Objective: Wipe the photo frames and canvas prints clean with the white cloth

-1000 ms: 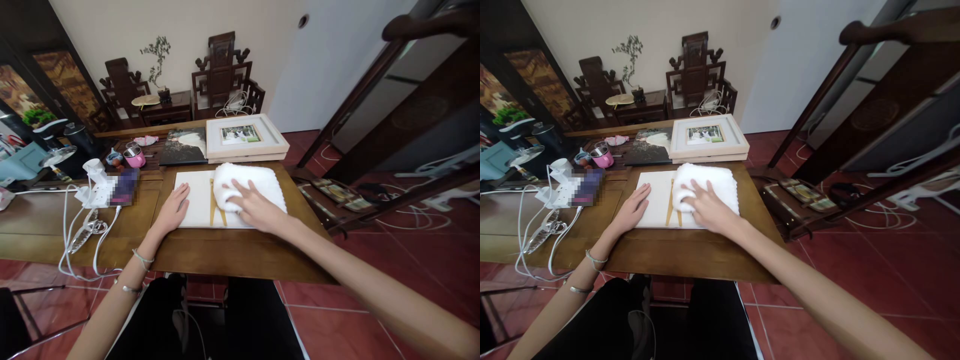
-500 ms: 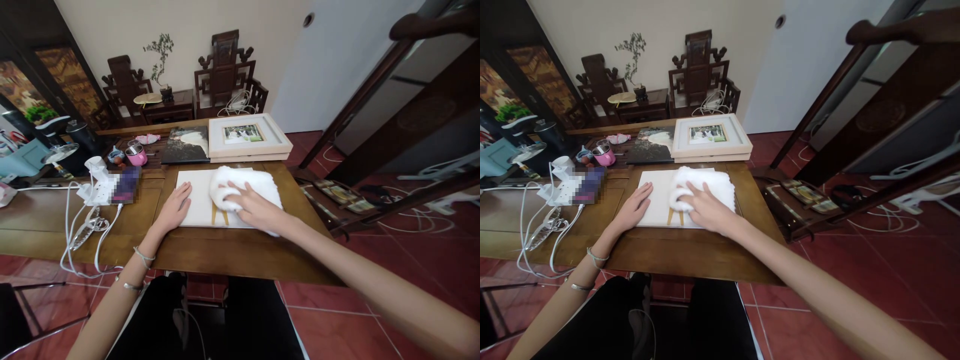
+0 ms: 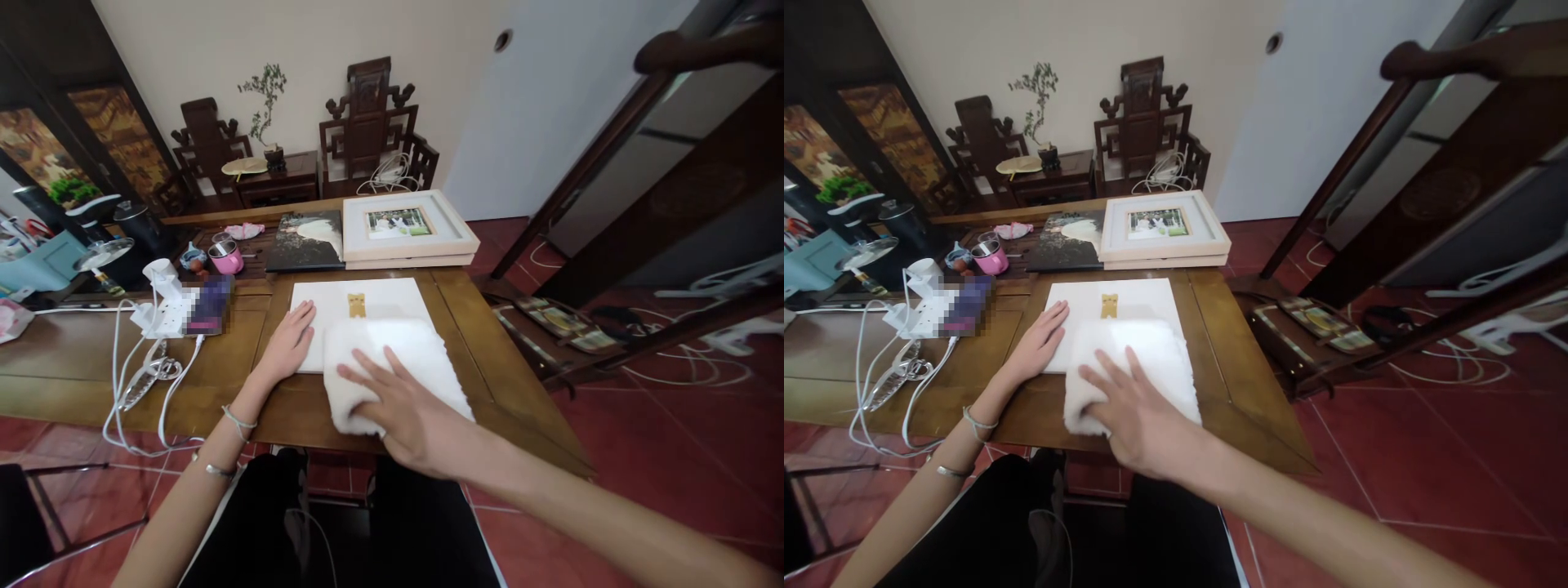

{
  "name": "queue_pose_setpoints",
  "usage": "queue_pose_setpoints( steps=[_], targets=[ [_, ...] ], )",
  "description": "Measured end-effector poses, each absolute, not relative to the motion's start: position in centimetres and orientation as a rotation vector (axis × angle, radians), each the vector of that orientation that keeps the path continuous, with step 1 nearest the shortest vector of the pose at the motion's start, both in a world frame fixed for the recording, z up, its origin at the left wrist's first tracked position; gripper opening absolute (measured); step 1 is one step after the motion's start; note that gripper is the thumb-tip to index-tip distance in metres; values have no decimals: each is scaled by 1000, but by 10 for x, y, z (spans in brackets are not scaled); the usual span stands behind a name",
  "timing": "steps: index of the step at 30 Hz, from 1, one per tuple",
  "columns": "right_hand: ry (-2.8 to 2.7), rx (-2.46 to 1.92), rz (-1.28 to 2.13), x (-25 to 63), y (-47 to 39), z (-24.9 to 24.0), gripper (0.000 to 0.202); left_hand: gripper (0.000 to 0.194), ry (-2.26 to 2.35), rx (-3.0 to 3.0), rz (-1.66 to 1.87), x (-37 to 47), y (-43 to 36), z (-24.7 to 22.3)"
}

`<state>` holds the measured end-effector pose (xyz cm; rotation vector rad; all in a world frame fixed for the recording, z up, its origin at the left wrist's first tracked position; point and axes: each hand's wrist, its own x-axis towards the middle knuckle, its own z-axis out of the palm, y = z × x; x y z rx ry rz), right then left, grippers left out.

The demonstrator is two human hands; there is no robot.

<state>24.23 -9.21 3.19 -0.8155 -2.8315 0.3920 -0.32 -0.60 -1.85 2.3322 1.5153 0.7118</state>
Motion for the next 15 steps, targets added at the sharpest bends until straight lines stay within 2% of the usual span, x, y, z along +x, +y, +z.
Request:
queue_pose_setpoints(
  steps=[5, 11, 15],
  targets=[
    [-2848, -874, 473, 234, -72, 39, 49, 47, 1510, 2337, 697, -4, -5, -18],
    [-2808, -1059, 95, 211, 18, 36, 51, 48, 1515, 2323, 648, -4, -6, -15],
    [-2809, -1074, 44, 200, 29, 30, 50, 47, 1509, 2320, 661, -3, -6, -14]
  ],
)
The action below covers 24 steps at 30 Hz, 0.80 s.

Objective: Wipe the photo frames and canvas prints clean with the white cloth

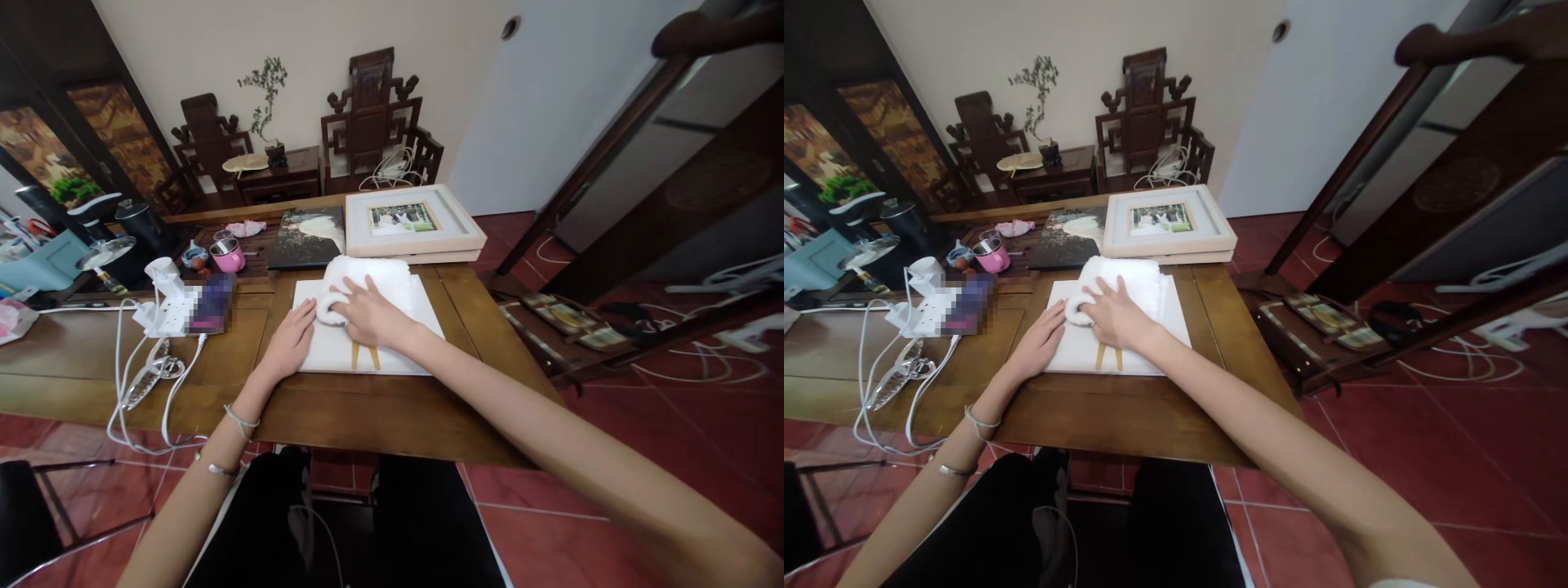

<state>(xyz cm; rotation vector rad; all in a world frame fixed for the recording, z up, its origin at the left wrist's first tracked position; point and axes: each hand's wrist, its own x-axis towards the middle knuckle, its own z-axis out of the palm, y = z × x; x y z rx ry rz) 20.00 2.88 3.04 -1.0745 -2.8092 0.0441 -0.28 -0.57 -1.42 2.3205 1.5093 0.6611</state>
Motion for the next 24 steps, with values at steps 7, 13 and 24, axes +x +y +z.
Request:
queue_pose_setpoints(
  steps=[7, 13, 24],
  targets=[
    [-2917, -767, 221, 216, -58, 30, 43, 47, 1511, 2326, 669, -2, -6, -15],
    [-2846, -686, 491, 232, -60, 44, 46, 48, 1507, 2335, 675, -2, -6, -15],
    [-2837, -1087, 45, 195, 32, 38, 48, 48, 1505, 2322, 702, -1, -5, -15]
  ],
)
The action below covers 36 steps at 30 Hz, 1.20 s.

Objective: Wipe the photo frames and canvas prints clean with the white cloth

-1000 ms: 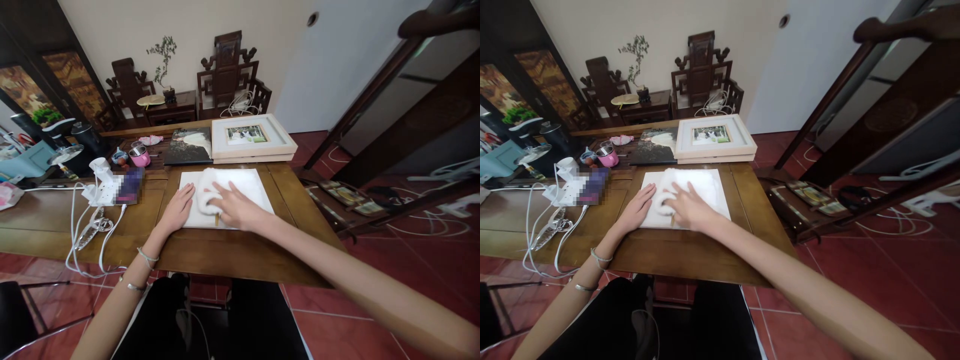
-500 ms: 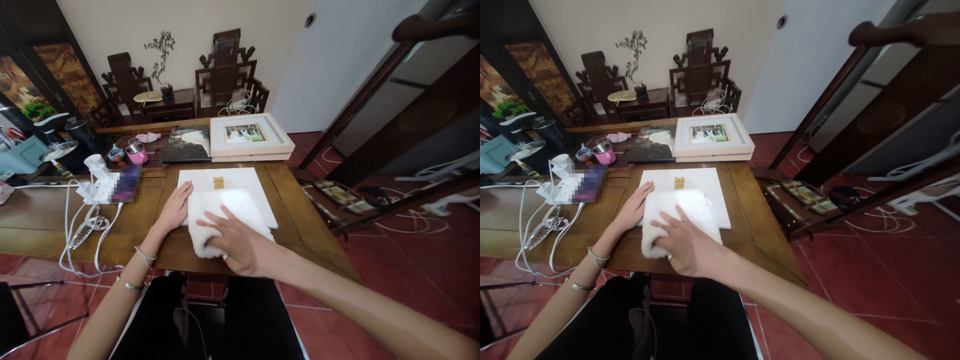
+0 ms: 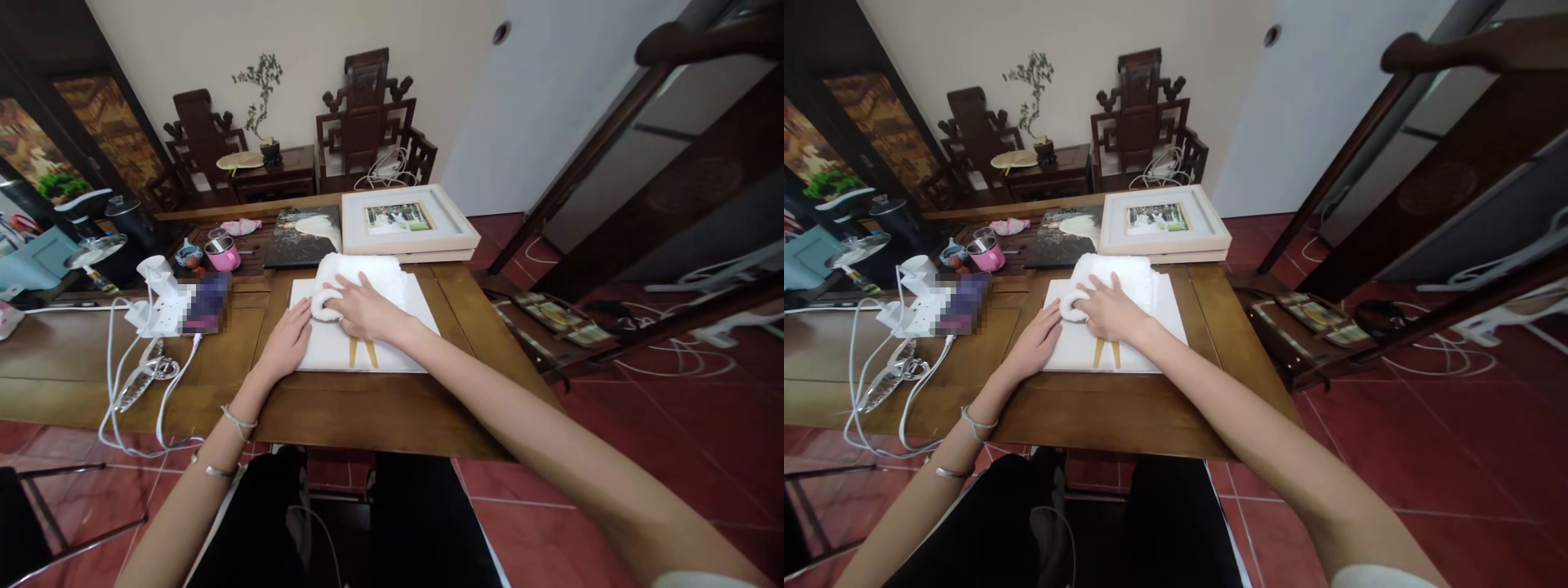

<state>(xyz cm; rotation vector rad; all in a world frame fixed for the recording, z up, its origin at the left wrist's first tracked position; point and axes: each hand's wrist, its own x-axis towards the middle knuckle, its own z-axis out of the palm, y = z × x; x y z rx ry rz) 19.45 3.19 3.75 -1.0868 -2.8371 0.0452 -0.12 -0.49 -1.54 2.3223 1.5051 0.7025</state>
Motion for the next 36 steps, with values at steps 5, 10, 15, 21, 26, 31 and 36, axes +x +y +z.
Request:
queue_pose_setpoints(
  steps=[5, 10, 15, 21, 26, 31, 36],
  targets=[
    [-2925, -979, 5, 203, -15, 31, 46, 48, 1508, 2294, 730, -1, -5, -17],
    [-3044, -756, 153, 215, -76, 40, 38, 47, 1486, 2300, 754, -2, -3, -19],
    [-3025, -814, 192, 219, -64, 47, 40, 47, 1481, 2302, 769, -3, -3, -21],
    [-2798, -1179, 90, 200, -3, 38, 46, 46, 1438, 2184, 929, -1, -6, -15],
    [-2822, -1080, 90, 176, -12, 33, 45, 49, 1366, 1941, 1215, 0, -10, -7],
    [-2972, -564, 225, 195, -54, 40, 39, 55, 1425, 1910, 1267, 3, -13, -6],
    [-2924, -766, 388, 227, -59, 53, 40, 49, 1537, 2047, 1068, 5, -11, -11]
  ],
)
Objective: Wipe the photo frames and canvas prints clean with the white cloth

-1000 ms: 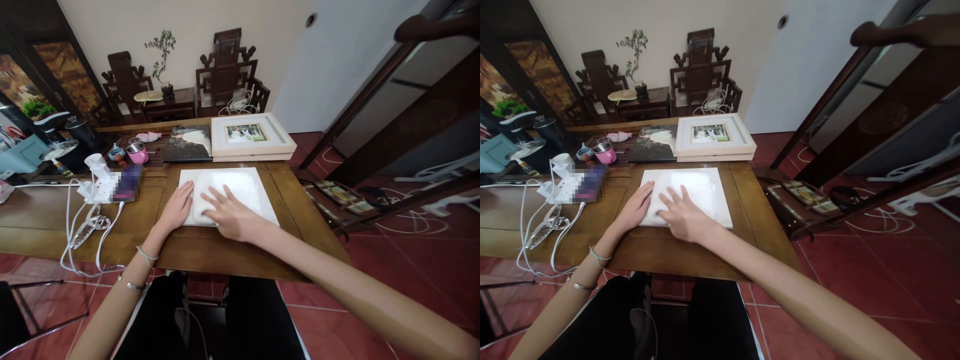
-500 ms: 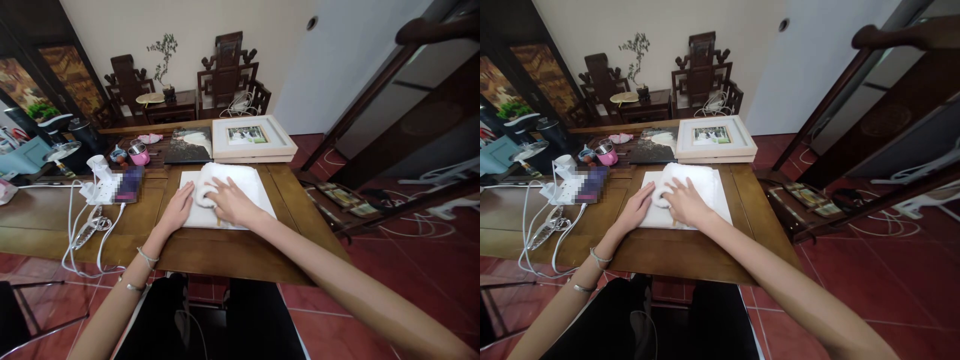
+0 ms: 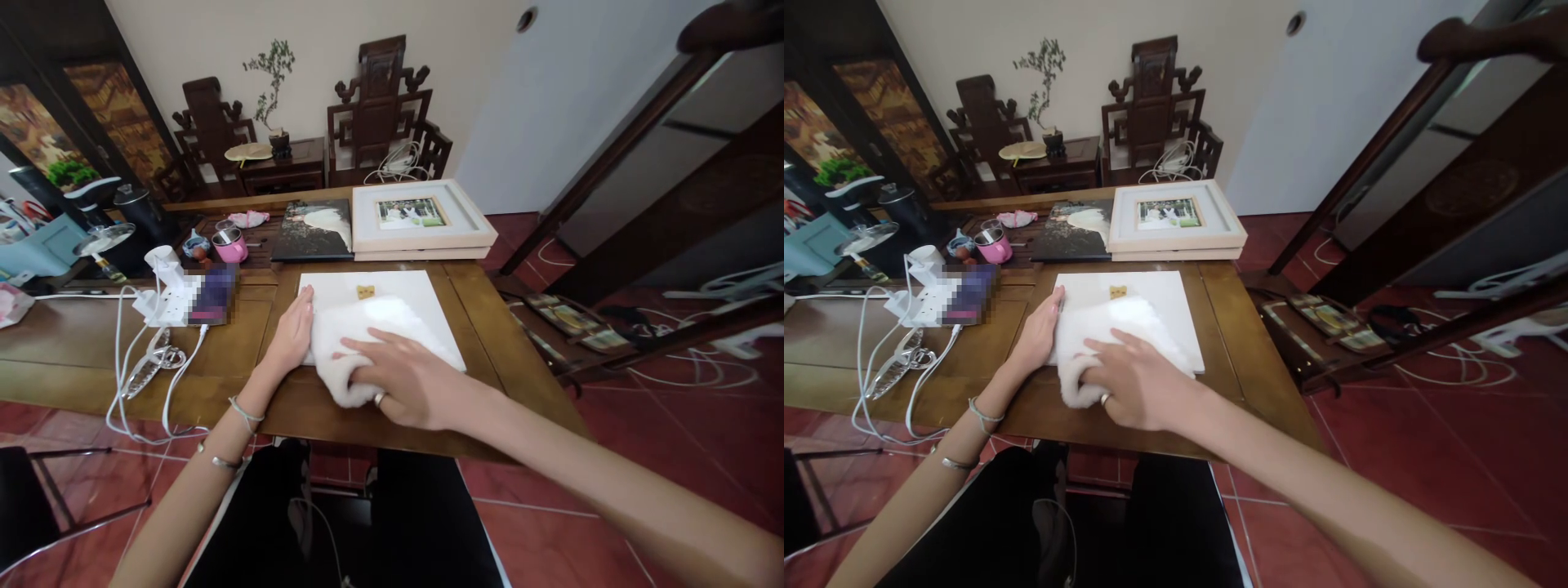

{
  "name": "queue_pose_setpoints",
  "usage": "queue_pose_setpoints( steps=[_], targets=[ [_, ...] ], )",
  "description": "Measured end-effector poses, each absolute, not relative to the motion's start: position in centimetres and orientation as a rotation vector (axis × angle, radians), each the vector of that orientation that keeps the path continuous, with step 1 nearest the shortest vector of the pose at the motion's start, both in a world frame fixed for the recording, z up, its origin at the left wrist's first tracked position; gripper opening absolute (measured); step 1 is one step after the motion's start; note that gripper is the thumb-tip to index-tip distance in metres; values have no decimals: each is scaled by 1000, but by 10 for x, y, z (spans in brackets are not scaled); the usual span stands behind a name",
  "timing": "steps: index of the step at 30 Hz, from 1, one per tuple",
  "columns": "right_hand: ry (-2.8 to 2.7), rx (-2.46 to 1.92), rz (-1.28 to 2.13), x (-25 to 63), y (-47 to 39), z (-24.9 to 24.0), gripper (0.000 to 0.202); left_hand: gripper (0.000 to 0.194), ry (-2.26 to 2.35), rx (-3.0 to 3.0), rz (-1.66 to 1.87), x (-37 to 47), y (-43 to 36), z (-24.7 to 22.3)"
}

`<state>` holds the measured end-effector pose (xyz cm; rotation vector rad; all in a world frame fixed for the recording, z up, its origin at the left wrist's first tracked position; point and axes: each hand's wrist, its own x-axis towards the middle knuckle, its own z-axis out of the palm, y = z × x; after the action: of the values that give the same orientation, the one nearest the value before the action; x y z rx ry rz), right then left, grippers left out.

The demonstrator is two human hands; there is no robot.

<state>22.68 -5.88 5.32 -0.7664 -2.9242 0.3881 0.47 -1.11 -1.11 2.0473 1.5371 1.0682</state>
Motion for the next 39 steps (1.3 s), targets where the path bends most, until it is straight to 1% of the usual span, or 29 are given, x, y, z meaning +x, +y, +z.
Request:
queue_pose_setpoints(
  steps=[3, 6, 10, 15, 18, 21, 26, 29, 32, 35, 37, 39],
  targets=[
    [-2803, -1039, 342, 229, -30, 51, 42, 43, 1550, 2144, 951, 3, -9, -14],
    [-2664, -1172, 325, 216, 10, 46, 44, 43, 1535, 2200, 897, 2, -8, -15],
    [-2592, -1148, 416, 179, 49, 48, 44, 44, 1547, 2222, 866, 3, -8, -11],
    [-2534, -1141, 514, 144, 61, 53, 38, 42, 1546, 2259, 868, 3, -10, -8],
    [-2486, -1201, 523, 157, 62, 53, 40, 43, 1552, 2242, 876, 2, -9, -10],
    [-2447, -1265, 513, 197, 63, 51, 42, 44, 1550, 2228, 886, 2, -8, -14],
    [-2377, -1393, 455, 269, 48, 42, 43, 43, 1547, 2231, 895, 2, -9, -15],
    [-2460, -1313, 413, 295, 16, 31, 46, 42, 1549, 2239, 904, 3, -9, -14],
    [-2583, -1129, 383, 309, -30, 25, 45, 43, 1545, 2247, 901, 3, -9, -15],
    [-2638, -1052, 415, 317, -69, 29, 47, 44, 1545, 2252, 889, 3, -9, -15],
    [-2668, -1047, 446, 319, -77, 34, 48, 45, 1551, 2255, 881, 3, -9, -15],
    [-2677, -1069, 472, 318, -67, 36, 48, 44, 1552, 2254, 878, 3, -8, -15]
  ],
)
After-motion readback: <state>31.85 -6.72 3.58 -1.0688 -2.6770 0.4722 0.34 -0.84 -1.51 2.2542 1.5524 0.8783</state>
